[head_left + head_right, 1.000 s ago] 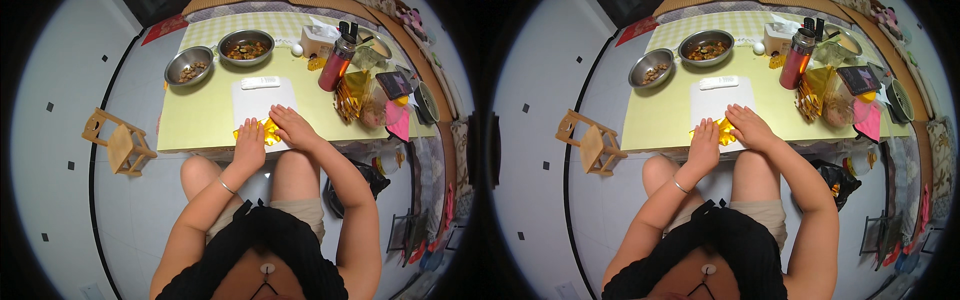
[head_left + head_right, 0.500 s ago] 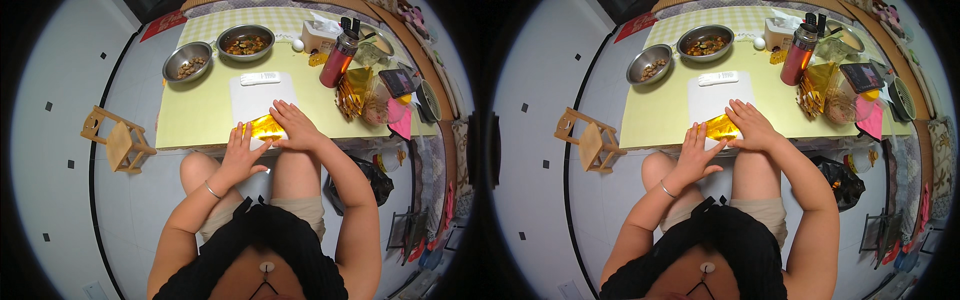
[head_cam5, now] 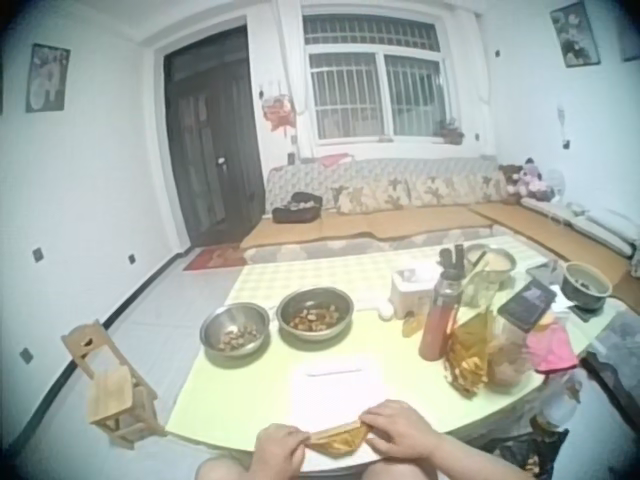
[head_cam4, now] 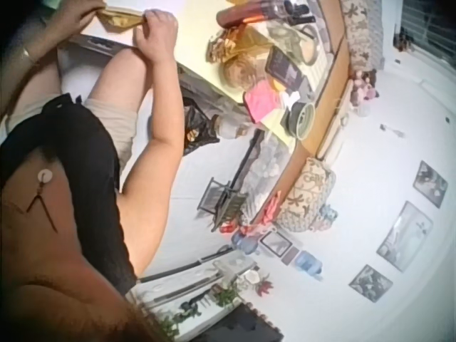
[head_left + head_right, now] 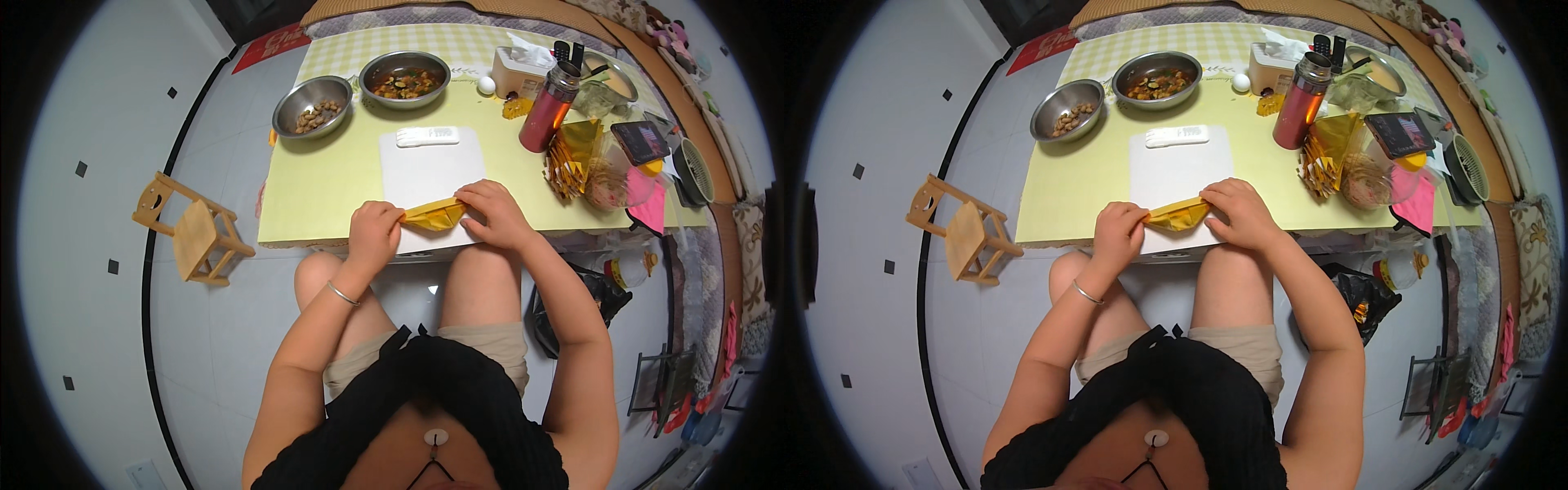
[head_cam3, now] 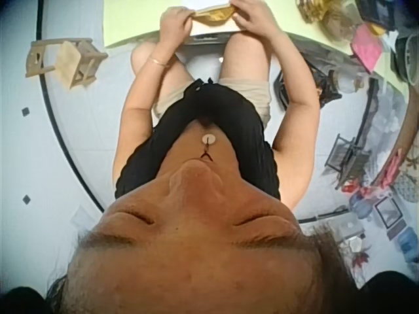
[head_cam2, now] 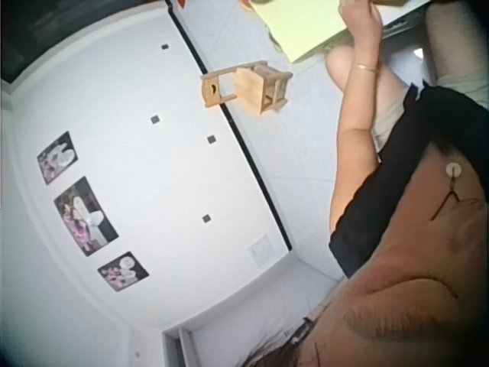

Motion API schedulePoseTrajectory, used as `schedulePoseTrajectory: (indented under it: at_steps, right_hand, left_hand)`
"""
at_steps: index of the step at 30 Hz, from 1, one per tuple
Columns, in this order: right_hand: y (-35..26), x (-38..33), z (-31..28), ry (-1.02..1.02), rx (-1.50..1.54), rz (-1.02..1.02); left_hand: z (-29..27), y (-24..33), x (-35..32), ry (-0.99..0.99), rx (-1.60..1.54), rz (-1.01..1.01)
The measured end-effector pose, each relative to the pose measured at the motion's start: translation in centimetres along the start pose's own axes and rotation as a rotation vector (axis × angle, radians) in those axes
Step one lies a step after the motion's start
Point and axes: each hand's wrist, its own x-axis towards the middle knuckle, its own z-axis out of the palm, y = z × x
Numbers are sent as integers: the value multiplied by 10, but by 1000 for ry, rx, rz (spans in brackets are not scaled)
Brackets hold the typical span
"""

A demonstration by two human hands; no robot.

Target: The person sits on the floor and folds multiple sheets of gold-colored paper into triangular shapes using a white rectangular board as a guide. They repeatedly fold the paper, press the creases, and place the finished items into a pile on the table.

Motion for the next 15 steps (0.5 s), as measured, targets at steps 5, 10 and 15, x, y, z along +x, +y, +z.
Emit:
schedulePoseTrajectory:
  at_steps: [5,10,15]
  right_hand:
    - [2,2,21,262,432,381]
    - [-27,14,26,564,1075,504]
    - [-35,12,28,588,1066,478]
  left_hand:
    - [-3,-7,9,28,-544,-630]
    - [-10,-9,18,166,-1183,-826]
    - [-13,-10,12,193,-1285,-829]
